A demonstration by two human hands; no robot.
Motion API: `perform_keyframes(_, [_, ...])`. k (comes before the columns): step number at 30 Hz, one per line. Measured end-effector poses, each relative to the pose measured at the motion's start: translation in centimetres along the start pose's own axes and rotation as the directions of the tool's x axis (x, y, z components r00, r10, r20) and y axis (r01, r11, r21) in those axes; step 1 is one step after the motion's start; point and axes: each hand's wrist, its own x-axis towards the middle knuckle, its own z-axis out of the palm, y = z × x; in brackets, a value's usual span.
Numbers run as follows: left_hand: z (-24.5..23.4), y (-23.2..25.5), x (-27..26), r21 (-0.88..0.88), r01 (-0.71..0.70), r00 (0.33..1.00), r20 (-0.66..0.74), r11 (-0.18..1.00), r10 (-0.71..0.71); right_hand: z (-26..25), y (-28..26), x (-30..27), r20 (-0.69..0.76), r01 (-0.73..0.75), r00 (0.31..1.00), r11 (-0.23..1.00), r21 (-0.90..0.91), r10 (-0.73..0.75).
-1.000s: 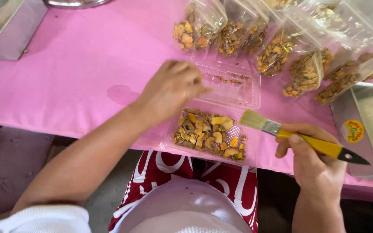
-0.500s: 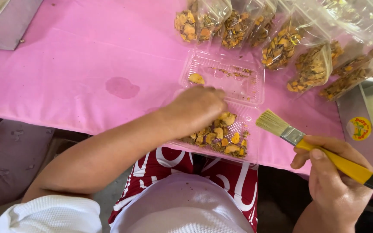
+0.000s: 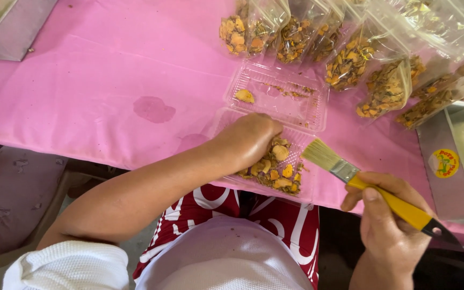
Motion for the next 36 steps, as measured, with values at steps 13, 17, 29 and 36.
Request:
perform_keyframes(13, [-1.4,-0.9,-1.2,-0.552,0.02,0.99,-0.107,0.834,-0.095,3.1,-1.0,1.0,0.268,0.185,0.955,0.958,-0.219,-0.124])
perform_keyframes(17, [-1.3,-0.9,-2.1,-0.51,-0.111,0.978,-0.209,0.853,0.002,1.7,1.8,2.1,-0.091,0.061,0.994,0.996,-0.058,-0.066])
perform_keyframes(29, [-4.1,-4.4,3.9,-0.061,-0.324,0.889,-0.361,0.944,0.282,1.4,0.4,1.0,0.16,-0.096,0.982,0.995,-0.005,0.095])
perform_keyframes(36, [-2.9,-5.3,6.1,0.416,-0.217,0.917,-0.224,0.883,0.331,-0.2,0.0,0.0,0.081,-0.048,0.995,0.986,-0.162,0.062])
